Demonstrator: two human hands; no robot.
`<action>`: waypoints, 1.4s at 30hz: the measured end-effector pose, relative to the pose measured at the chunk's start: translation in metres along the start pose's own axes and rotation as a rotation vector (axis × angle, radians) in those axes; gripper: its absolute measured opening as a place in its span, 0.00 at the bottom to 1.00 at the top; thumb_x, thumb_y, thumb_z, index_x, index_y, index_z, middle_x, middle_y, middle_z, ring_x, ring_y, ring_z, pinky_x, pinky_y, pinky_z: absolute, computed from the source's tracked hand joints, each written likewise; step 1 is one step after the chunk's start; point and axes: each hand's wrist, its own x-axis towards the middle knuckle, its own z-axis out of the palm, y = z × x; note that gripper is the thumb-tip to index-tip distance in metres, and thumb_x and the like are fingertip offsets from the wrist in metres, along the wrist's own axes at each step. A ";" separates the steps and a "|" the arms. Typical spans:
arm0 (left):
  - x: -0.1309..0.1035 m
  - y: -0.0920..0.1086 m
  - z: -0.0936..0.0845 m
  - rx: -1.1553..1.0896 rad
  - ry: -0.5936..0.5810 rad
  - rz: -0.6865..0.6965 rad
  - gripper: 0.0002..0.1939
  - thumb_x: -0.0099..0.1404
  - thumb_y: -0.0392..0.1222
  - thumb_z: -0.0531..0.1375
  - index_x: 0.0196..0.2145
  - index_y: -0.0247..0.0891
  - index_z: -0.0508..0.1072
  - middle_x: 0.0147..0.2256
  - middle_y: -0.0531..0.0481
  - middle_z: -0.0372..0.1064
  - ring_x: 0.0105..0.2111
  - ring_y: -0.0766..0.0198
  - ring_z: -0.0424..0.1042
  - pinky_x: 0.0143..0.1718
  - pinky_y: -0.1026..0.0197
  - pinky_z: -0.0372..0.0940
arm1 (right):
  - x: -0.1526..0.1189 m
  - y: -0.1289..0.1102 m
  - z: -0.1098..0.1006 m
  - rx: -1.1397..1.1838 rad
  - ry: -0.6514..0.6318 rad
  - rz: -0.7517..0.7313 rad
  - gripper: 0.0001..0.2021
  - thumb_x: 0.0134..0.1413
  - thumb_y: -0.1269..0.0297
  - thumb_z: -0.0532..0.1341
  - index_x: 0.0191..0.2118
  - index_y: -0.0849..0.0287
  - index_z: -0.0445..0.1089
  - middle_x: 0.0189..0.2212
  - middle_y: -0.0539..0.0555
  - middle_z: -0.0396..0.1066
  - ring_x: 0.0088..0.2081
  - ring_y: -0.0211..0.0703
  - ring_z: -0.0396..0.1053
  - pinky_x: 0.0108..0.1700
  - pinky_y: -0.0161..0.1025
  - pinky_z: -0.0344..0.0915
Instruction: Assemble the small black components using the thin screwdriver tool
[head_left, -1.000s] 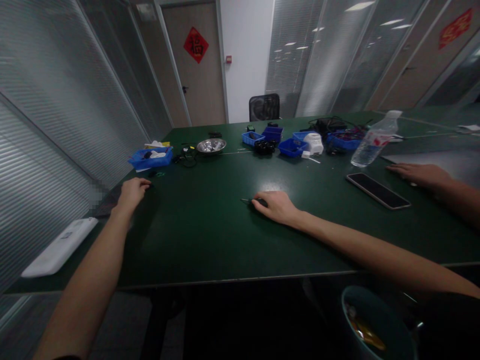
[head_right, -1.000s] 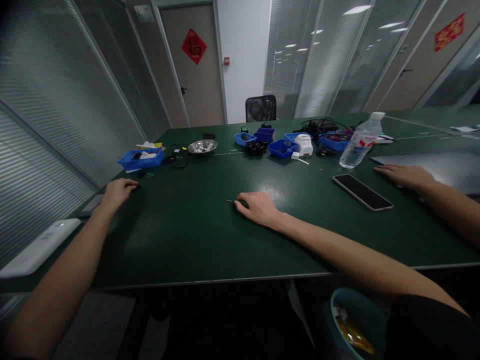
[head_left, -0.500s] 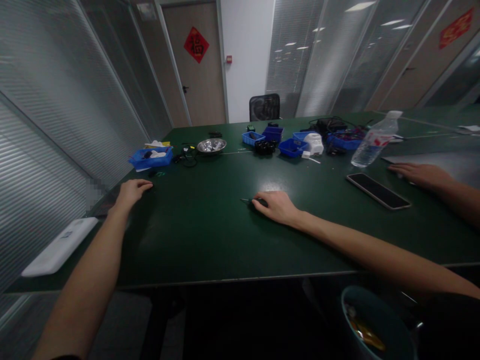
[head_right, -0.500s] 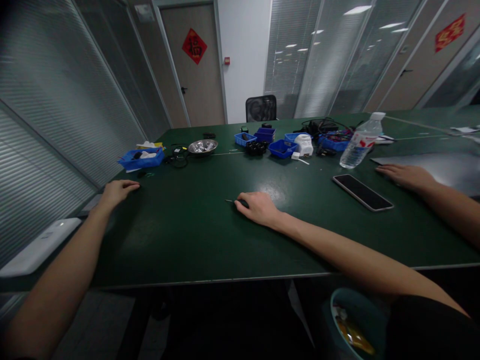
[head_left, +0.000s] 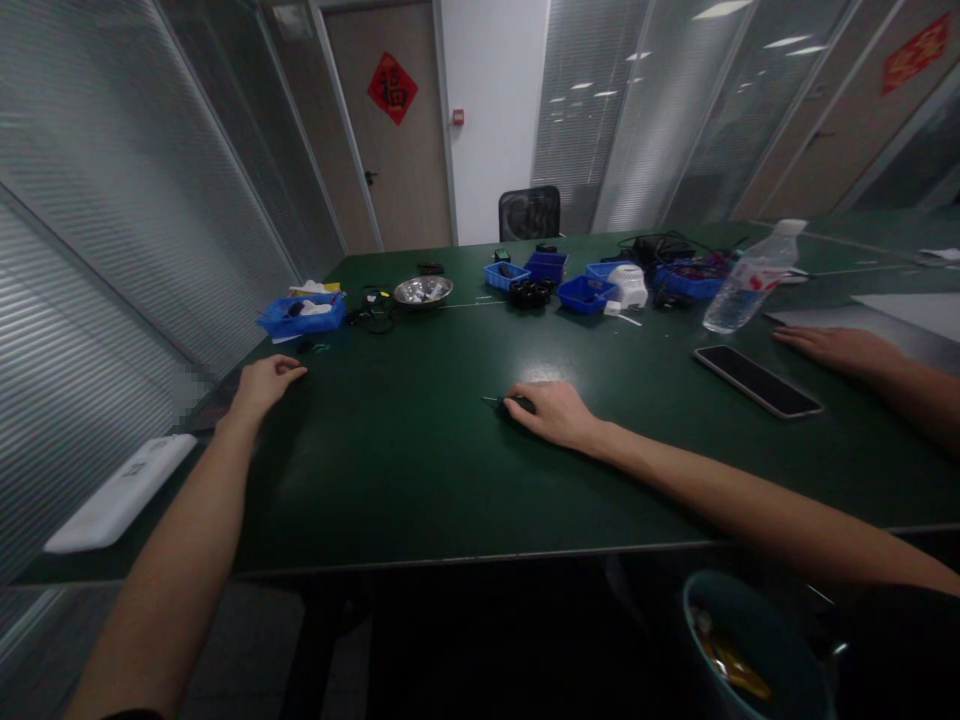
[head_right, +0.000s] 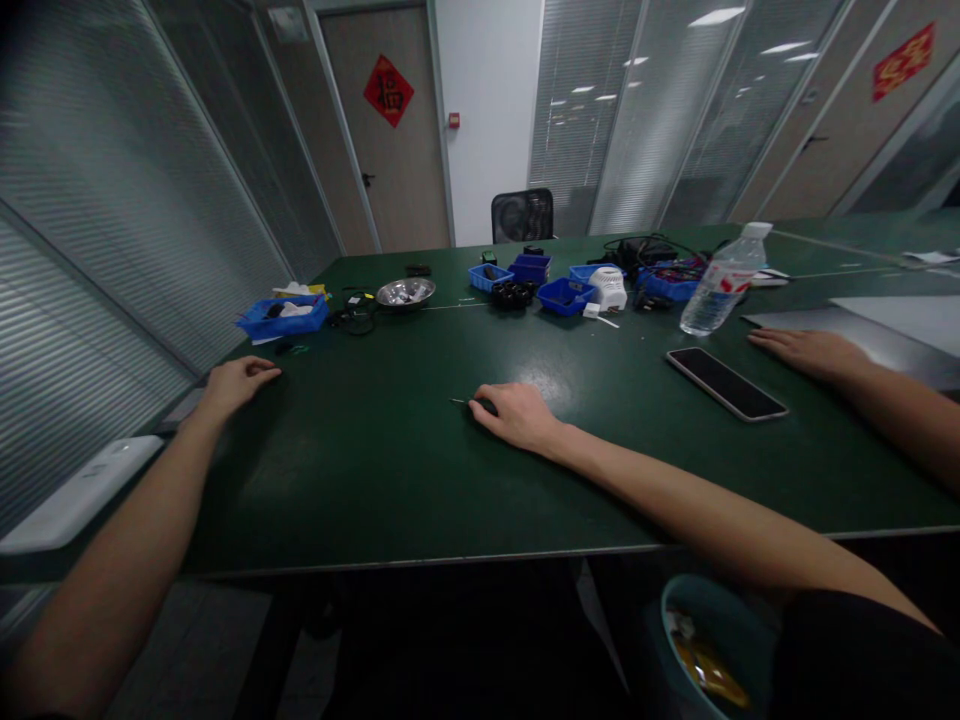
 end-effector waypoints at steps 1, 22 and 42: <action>0.000 0.000 0.000 0.003 0.009 -0.007 0.22 0.70 0.53 0.65 0.52 0.34 0.81 0.44 0.44 0.81 0.39 0.60 0.75 0.41 0.61 0.66 | 0.000 0.000 0.000 0.002 -0.001 0.000 0.19 0.75 0.51 0.54 0.52 0.55 0.78 0.40 0.56 0.81 0.38 0.47 0.76 0.38 0.40 0.61; -0.015 0.020 -0.005 0.142 0.052 0.116 0.13 0.72 0.41 0.63 0.49 0.31 0.82 0.45 0.45 0.78 0.45 0.56 0.72 0.48 0.60 0.63 | 0.001 0.000 0.003 -0.022 0.017 0.003 0.19 0.75 0.51 0.54 0.52 0.55 0.78 0.40 0.55 0.81 0.38 0.47 0.76 0.37 0.40 0.60; -0.016 0.030 -0.009 -0.006 0.058 0.003 0.06 0.66 0.35 0.67 0.39 0.27 0.80 0.31 0.51 0.72 0.35 0.62 0.69 0.38 0.62 0.59 | 0.001 0.001 0.004 -0.018 0.025 -0.005 0.19 0.74 0.51 0.54 0.52 0.55 0.78 0.39 0.55 0.81 0.37 0.46 0.75 0.36 0.40 0.59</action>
